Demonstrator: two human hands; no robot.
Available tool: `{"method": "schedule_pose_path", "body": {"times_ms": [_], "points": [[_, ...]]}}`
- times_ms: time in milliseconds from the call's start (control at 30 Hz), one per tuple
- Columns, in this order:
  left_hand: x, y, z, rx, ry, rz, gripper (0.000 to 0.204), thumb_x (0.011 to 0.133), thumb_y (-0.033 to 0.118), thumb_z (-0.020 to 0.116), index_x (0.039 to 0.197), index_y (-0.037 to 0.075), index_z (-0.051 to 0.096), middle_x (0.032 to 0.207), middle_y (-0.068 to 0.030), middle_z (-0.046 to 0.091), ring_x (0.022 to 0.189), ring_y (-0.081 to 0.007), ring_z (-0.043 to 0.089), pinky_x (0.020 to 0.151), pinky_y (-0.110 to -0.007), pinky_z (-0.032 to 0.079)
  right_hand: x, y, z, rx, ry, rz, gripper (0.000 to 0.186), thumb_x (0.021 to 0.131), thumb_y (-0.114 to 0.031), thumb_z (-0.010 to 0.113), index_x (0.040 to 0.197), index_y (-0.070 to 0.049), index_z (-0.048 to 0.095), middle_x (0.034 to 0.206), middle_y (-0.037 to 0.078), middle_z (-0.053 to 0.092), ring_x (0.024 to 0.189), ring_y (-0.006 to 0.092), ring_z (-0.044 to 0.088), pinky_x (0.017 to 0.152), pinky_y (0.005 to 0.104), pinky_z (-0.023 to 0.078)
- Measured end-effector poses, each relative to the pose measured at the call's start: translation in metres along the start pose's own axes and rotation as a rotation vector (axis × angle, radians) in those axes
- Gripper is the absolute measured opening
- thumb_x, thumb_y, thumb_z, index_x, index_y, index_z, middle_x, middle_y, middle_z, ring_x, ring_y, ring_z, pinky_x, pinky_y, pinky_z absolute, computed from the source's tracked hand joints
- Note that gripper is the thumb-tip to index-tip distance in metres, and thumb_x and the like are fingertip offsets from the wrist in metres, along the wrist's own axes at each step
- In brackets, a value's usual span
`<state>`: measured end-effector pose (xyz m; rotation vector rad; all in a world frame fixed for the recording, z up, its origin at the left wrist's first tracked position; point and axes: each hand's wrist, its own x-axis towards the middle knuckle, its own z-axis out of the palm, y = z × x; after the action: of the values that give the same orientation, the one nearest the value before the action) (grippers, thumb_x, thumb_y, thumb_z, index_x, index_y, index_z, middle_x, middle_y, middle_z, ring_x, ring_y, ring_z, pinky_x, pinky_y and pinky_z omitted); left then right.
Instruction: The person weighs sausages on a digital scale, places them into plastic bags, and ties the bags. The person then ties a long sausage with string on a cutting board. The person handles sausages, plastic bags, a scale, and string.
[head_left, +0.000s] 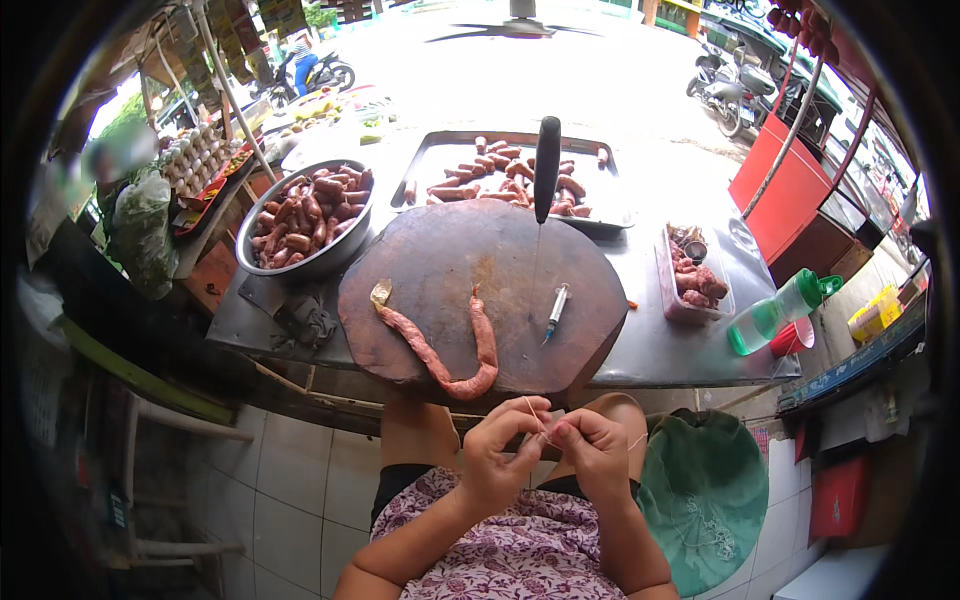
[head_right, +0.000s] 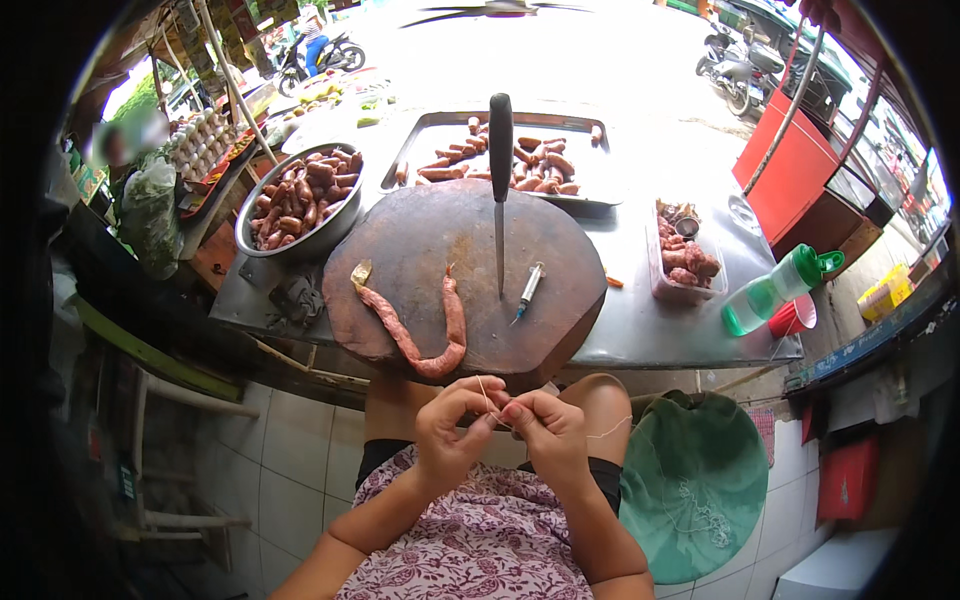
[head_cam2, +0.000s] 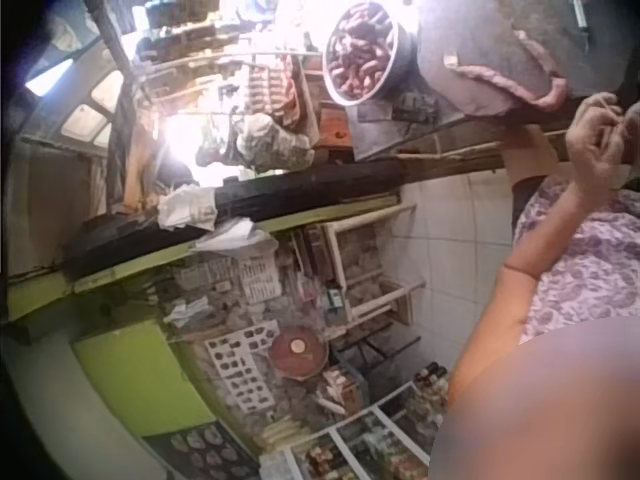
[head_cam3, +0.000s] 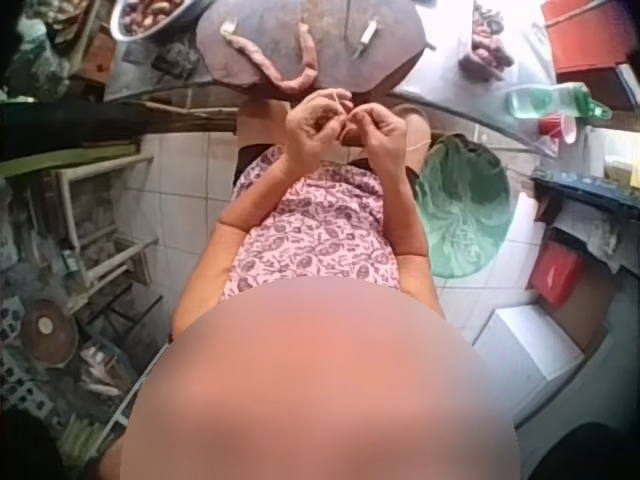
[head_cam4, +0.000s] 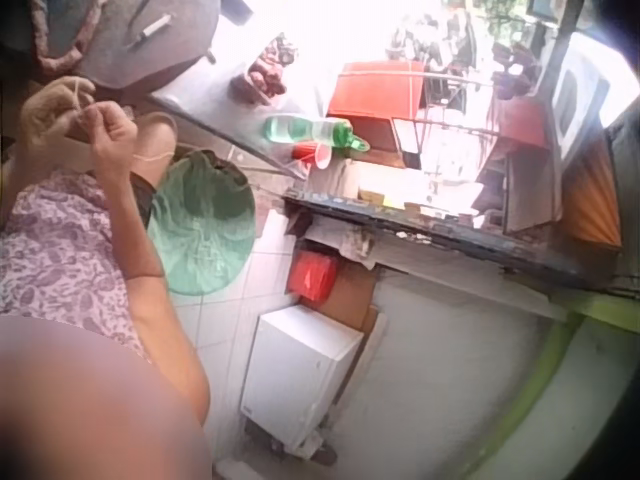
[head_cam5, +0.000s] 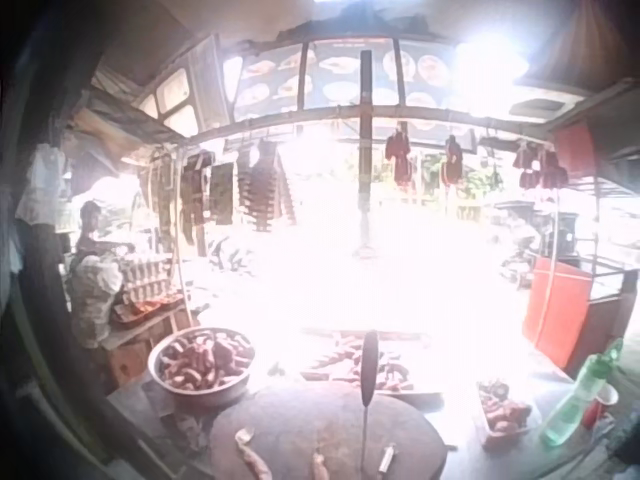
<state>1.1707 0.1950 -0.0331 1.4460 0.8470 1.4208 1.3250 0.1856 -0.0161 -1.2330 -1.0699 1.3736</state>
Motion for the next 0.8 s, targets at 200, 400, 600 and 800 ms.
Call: {"method": "schedule_pose_path", "body": {"times_ms": [200, 400, 600, 800], "points": [[0.008, -0.008, -0.012, -0.75, -0.032, -0.518, 0.008, 0.093, 0.007, 0.062, 0.087, 0.002, 0.065, 0.135, -0.0208, 0.055, 0.13, -0.0235, 0.048, 0.112, -0.039, 0.033, 0.001, 0.002, 0.007, -0.396, 0.022, -0.639, 0.015, 0.085, -0.005, 0.072, 0.098, 0.0, 0.067, 0.075, 0.009, 0.063, 0.061, 0.0165, 0.058, 0.054, 0.029, 0.046], [0.003, -0.002, 0.004, 0.105, 0.052, 0.089, 0.03, 0.087, 0.003, 0.068, 0.117, 0.0, 0.065, 0.15, -0.0256, 0.038, 0.14, -0.0345, 0.038, 0.11, -0.043, 0.037, 0.011, 0.014, 0.006, -0.45, 0.162, -0.462, 0.006, 0.09, -0.004, 0.064, 0.087, 0.001, 0.062, 0.072, 0.012, 0.062, 0.06, 0.0217, 0.059, 0.054, 0.0319, 0.045], [0.013, 0.002, -0.004, 0.244, -0.056, 0.299, 0.037, 0.087, 0.012, 0.07, 0.123, 0.002, 0.067, 0.155, -0.0277, 0.027, 0.144, -0.0405, 0.031, 0.112, -0.041, 0.033, 0.017, 0.018, 0.008, -0.528, 0.06, -0.232, 0.008, 0.091, -0.005, 0.062, 0.086, 0.001, 0.062, 0.076, 0.017, 0.063, 0.063, 0.0286, 0.062, 0.059, 0.0369, 0.046], [0.004, -0.001, 0.003, -0.144, -0.458, -0.402, 0.041, 0.094, 0.018, 0.064, 0.13, 0.001, 0.055, 0.103, -0.0101, 0.065, 0.097, -0.0137, 0.06, 0.087, -0.03, 0.049, 0.003, -0.01, 0.0, -0.339, 0.183, -0.508, 0.006, 0.092, -0.003, 0.065, 0.089, 0.002, 0.062, 0.079, 0.008, 0.064, 0.068, 0.0117, 0.058, 0.06, 0.0252, 0.046]]}}
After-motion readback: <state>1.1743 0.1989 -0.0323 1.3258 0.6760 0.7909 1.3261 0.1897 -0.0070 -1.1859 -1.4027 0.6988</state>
